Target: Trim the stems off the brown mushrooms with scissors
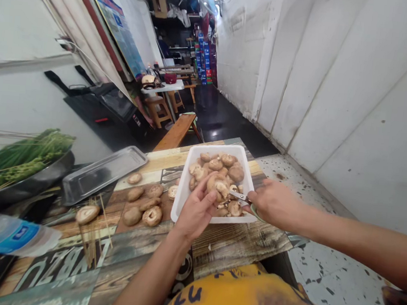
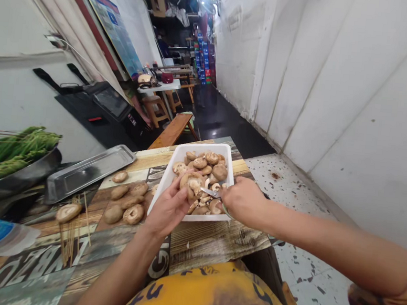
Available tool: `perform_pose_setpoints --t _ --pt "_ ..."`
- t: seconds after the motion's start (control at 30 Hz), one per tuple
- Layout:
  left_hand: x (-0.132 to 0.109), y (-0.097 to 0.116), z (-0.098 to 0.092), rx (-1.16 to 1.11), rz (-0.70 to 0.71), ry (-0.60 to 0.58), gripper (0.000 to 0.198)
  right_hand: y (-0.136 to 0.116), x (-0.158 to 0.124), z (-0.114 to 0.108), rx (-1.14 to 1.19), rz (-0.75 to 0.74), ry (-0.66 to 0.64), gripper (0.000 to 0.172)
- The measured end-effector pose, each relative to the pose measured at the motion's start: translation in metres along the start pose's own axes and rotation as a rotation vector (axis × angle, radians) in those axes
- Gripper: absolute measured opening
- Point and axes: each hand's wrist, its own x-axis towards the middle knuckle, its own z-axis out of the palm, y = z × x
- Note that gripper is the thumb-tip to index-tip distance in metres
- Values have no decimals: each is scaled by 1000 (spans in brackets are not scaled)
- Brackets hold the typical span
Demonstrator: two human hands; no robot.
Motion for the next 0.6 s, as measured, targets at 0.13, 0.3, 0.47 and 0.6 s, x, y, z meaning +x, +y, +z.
perform_pose_setpoints --t 0.13,0.3,0.47,0.6 --pt "4 -1 -9 -22 -1 68 53 15 0 -7 14 50 -87 27" --pt "6 -2 -10 103 153 159 60 20 8 -3 643 237 -67 33" --pt "3 -6 -2 206 191 80 63 -16 31 10 1408 396 -62 39" --pt "-2 -5 -6 457 368 85 58 -28 40 3 1483 418 -43 31"
